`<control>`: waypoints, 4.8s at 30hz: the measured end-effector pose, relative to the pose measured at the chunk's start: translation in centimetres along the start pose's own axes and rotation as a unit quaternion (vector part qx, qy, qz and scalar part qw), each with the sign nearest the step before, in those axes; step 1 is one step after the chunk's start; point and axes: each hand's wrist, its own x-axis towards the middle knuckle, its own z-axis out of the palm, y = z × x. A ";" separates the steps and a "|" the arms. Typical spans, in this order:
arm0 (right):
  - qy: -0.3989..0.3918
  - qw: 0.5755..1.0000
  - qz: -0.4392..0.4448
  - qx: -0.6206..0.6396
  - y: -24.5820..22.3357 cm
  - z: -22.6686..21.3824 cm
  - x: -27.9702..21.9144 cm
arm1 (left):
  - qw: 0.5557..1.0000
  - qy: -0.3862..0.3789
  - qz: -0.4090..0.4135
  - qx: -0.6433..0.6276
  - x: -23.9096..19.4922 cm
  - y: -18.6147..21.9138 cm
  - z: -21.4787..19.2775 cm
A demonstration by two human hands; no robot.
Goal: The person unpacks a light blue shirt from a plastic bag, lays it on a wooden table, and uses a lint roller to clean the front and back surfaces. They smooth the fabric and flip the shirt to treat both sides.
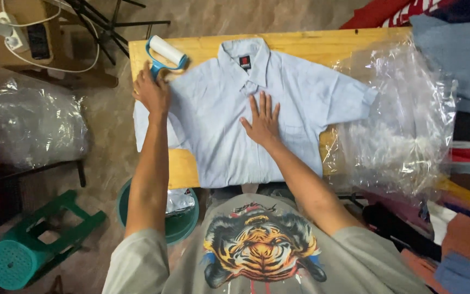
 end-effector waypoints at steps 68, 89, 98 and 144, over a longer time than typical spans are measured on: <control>-0.105 0.988 0.091 0.061 7.2 -3.2 -11.5 | 0.994 -0.035 0.074 0.071 2.9 -0.9 -0.6; 0.254 0.779 0.426 0.383 32.8 -1.4 -1.3 | 0.940 -0.166 0.097 -0.283 -20.3 10.4 -2.8; 0.221 0.870 0.112 0.426 29.0 -7.0 -3.1 | 0.922 -0.224 0.053 -0.311 -23.9 13.2 -3.1; -0.055 0.984 0.167 0.024 27.0 -6.4 -8.6 | 0.824 -0.213 0.490 0.188 -14.6 24.6 -1.6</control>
